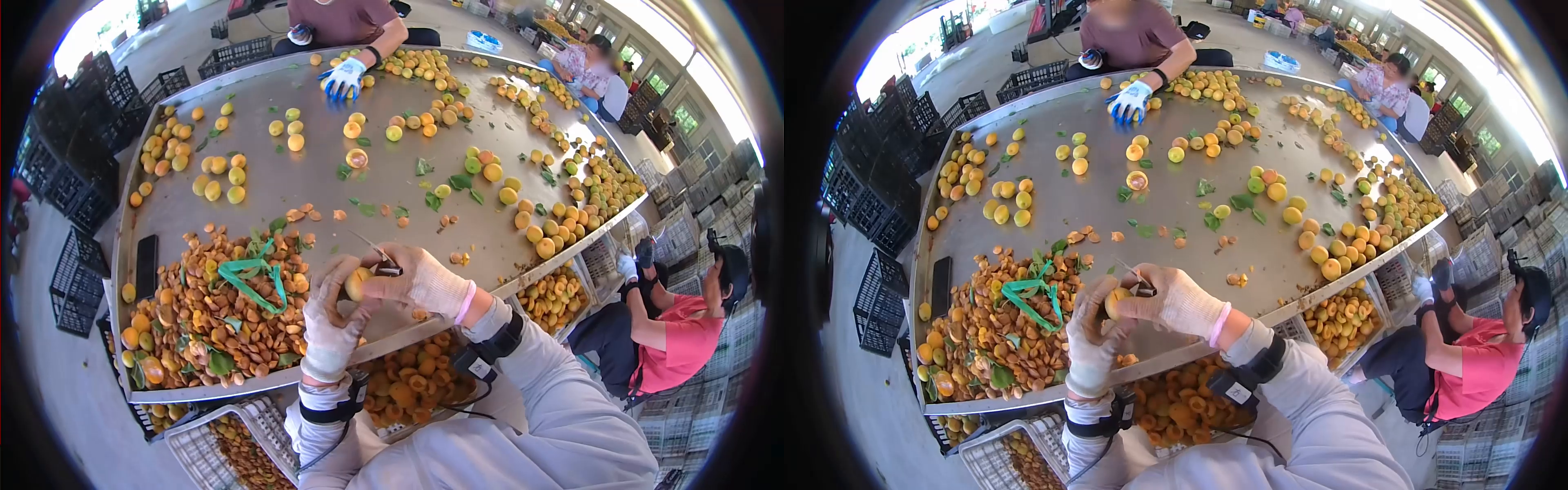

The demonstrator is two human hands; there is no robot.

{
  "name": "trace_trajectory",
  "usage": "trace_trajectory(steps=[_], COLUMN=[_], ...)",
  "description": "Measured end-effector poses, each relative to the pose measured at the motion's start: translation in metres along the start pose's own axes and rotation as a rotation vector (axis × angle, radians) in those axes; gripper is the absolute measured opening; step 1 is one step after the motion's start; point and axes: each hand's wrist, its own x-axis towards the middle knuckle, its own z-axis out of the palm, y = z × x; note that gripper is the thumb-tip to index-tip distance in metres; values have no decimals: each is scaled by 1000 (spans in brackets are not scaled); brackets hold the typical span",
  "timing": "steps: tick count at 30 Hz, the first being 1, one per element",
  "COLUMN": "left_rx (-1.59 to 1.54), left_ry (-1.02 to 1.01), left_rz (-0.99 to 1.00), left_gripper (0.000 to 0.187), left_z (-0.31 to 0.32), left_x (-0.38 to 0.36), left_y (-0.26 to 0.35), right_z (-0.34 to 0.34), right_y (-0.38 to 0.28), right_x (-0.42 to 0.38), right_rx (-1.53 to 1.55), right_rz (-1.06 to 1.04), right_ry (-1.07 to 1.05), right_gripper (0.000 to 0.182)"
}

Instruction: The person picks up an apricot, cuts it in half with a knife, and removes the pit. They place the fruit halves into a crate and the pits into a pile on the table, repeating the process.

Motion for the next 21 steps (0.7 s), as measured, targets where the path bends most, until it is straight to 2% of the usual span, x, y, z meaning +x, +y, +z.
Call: trace_trajectory(steps=[3,6,9,12,13,16,19,21], left_rx=[-187,-495,-566,-742,-824,-912,-1106,-979], left_ry=[44,240,221,224,228,228,312,290], left_rz=[-105,-304,-382,-447,-470,-443,-466,-415], left_gripper=[56,59,64,60,58,51,50,50], left_z=[2,5,-2,-3,-4,-3,-2,-2], left_x=[-2,0,-1,-4,-4,-2,-1,-2], left_y=[-3,4,-2,-6,-5,2,6,-2], right_z=[-1,3,19,31,34,35,34,42], right_y=[3,11,29,22,38,40,38,38], right_x=[6,6,-6,-20,-14,-12,-6,-9], right_rx=[39,113,33,-129,-217,-161,-293,-206], right_rz=[-66,-38,-55,-158,-389,-343,-411,-341], right_ry=[18,149,38,21,69,57,48,78], right_gripper=[34,23,12,6,5,4,3,3])
